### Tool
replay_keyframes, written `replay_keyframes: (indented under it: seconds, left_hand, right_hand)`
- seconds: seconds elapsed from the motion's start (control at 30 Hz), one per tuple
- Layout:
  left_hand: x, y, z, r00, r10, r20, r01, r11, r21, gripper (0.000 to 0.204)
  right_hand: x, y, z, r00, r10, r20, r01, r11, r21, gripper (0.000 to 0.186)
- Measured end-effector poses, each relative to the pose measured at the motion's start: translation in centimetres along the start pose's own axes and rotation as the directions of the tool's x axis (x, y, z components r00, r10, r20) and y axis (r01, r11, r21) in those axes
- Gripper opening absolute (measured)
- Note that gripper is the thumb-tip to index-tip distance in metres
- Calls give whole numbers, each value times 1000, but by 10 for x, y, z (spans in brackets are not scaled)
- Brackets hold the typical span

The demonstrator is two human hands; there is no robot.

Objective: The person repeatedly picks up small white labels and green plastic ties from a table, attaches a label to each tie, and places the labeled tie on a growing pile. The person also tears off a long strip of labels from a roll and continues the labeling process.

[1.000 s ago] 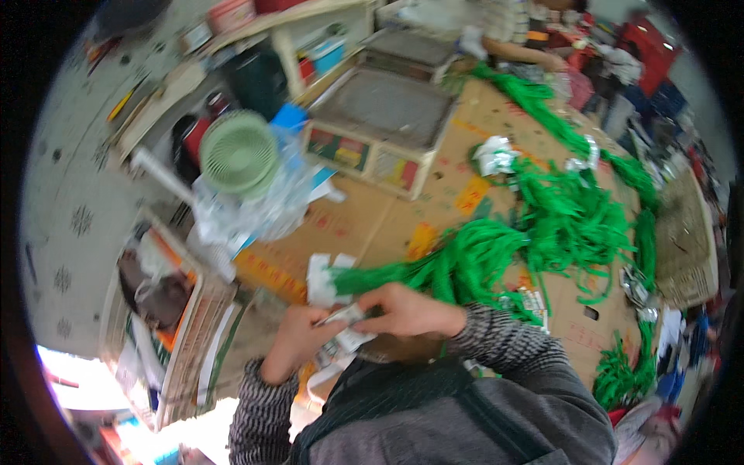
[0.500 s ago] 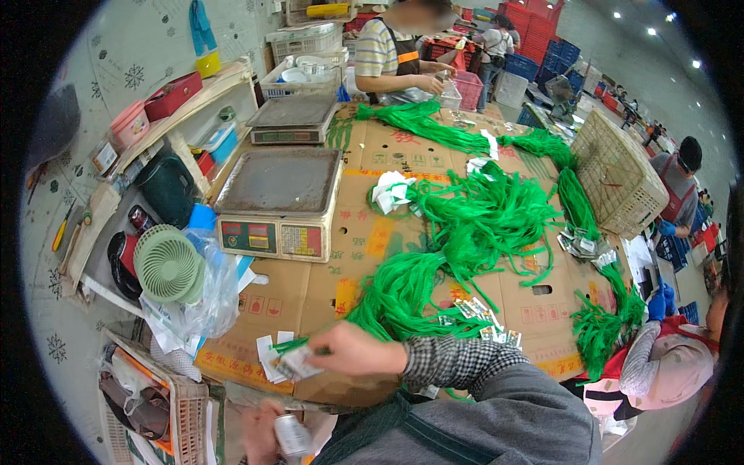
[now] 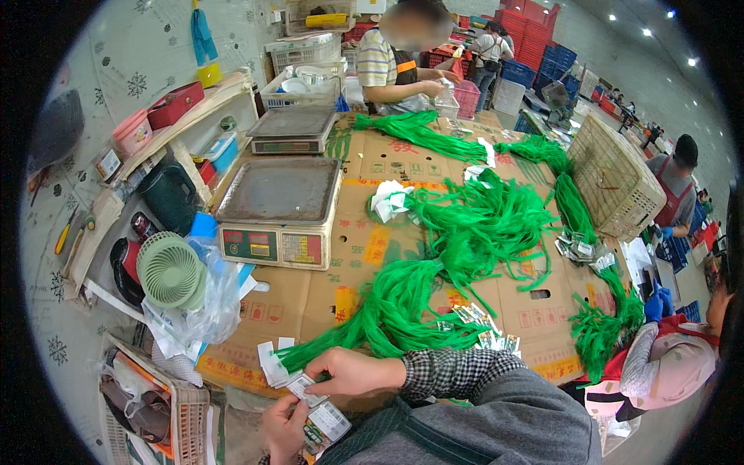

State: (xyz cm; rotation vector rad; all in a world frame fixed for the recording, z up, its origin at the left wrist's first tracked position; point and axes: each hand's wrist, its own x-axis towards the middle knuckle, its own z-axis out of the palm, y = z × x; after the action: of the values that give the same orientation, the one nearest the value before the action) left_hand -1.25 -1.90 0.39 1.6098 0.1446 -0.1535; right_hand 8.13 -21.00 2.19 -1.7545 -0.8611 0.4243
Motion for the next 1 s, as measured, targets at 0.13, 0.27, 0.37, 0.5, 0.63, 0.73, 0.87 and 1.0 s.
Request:
replay_keyframes:
  seconds: [0.13, 0.27, 0.37, 0.5, 0.63, 0.73, 0.87, 1.0]
  left_hand:
    - [0, 13, 4, 997, -68, 22, 63, 983, 172, 14]
    - [0, 10, 9, 999, 13, -43, -9, 996, 90, 17]
    - [0, -9, 1, 999, 45, -4, -44, 991, 125, 18]
    - [4, -1, 10, 990, 46, 136, -80, 964, 254, 22]
    - [-15, -10, -8, 918, -170, 359, 120, 980, 158, 21]
    - [-37, 6, -32, 846, -164, 507, 164, 985, 46, 37]
    - [-47, 1, -49, 801, 219, 557, -245, 969, -29, 33]
    - [-43, 10, -22, 984, -23, 175, -29, 957, 289, 18]
  right_hand:
    - [-2, 5, 7, 997, -39, -66, 46, 993, 113, 25]
    - [-2, -1, 6, 990, 36, -134, -27, 997, 68, 22]
    - [2, 2, 14, 985, 47, -168, -15, 982, 188, 19]
    - [-8, 18, 20, 983, 185, 11, -176, 913, 368, 19]
    - [-23, 21, 7, 967, 239, -90, -189, 905, 382, 21]
    - [-53, 27, -68, 857, 324, 400, -328, 943, -61, 30]
    - [-79, 3, -99, 641, 577, 506, -283, 790, -544, 44]
    - [-50, -8, -27, 983, 98, 157, -83, 992, -99, 41]
